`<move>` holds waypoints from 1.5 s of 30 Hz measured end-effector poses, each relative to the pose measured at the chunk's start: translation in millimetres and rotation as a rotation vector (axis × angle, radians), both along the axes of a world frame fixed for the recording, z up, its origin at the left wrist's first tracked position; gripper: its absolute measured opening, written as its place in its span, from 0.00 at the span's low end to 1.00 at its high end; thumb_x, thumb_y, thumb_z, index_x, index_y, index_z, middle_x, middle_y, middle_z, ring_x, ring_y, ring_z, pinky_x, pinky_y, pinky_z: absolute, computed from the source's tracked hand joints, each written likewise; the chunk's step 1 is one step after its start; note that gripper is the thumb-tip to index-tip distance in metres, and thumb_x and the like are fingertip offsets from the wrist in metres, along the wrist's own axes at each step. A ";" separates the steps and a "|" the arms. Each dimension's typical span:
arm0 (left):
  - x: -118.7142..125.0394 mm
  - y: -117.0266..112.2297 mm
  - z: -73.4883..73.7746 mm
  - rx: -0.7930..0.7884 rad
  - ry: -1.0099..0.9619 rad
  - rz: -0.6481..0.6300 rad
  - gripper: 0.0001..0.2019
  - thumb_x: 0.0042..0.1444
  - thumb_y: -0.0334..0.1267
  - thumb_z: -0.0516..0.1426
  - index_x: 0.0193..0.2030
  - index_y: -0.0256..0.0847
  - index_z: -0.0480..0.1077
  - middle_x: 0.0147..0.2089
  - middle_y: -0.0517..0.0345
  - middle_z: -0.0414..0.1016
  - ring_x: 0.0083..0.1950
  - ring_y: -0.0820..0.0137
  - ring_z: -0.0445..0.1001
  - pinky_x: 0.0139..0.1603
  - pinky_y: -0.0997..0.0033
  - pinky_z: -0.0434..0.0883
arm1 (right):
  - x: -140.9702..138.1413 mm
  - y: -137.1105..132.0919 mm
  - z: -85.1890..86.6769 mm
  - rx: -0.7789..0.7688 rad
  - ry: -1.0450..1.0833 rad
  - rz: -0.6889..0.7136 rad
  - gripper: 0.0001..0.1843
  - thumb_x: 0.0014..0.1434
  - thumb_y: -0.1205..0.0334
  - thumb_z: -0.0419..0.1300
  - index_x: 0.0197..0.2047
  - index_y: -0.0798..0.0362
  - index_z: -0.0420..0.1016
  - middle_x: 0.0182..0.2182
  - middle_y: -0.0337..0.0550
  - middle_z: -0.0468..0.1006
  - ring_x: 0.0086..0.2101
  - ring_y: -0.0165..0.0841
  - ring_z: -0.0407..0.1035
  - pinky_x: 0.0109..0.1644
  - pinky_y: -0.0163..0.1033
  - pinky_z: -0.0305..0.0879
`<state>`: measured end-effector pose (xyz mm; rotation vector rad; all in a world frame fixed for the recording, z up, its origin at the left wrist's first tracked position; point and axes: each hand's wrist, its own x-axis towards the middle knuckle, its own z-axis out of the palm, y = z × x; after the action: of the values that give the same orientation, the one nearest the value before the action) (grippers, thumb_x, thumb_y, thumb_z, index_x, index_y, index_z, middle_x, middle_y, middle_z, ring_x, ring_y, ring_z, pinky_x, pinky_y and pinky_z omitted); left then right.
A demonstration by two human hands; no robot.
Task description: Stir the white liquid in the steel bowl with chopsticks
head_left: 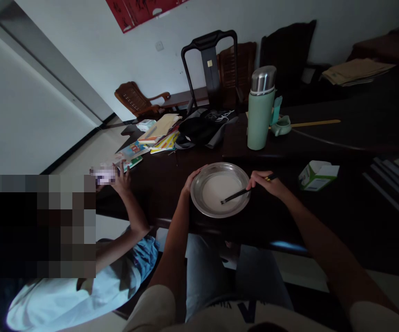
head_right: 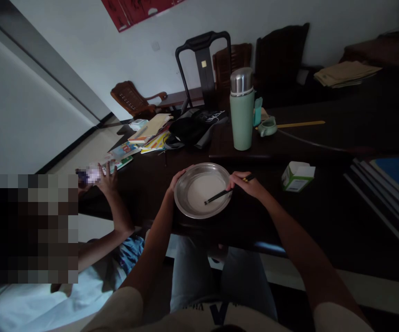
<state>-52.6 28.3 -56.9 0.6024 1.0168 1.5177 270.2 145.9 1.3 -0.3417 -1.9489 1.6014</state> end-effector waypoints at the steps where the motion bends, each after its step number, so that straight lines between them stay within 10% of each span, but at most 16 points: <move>1: 0.2 -0.2 0.2 0.001 -0.004 -0.004 0.22 0.57 0.40 0.57 0.57 0.37 0.76 0.60 0.52 0.77 0.71 0.52 0.63 0.74 0.56 0.52 | -1.8 -2.0 -0.6 0.029 -0.019 0.020 0.27 0.62 0.38 0.58 0.23 0.50 0.74 0.27 0.44 0.83 0.31 0.38 0.76 0.41 0.44 0.68; 9: 0.5 0.1 1.0 -0.004 -0.008 -0.002 0.21 0.57 0.40 0.58 0.55 0.37 0.77 0.60 0.52 0.77 0.71 0.52 0.64 0.74 0.55 0.53 | 2.5 7.4 -0.1 0.061 0.030 -0.166 0.28 0.62 0.37 0.58 0.21 0.49 0.72 0.25 0.44 0.82 0.29 0.38 0.75 0.41 0.45 0.68; 45: 0.8 1.1 1.0 -0.017 -0.005 0.004 0.22 0.57 0.41 0.57 0.57 0.37 0.76 0.61 0.52 0.77 0.71 0.52 0.62 0.74 0.54 0.52 | -0.5 -2.9 0.4 0.013 0.006 -0.010 0.27 0.62 0.37 0.58 0.22 0.49 0.73 0.25 0.43 0.81 0.29 0.37 0.76 0.40 0.44 0.69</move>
<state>-51.8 29.4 -55.9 0.5843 1.0264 1.5121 269.7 143.0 1.8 -0.3407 -1.9494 1.5817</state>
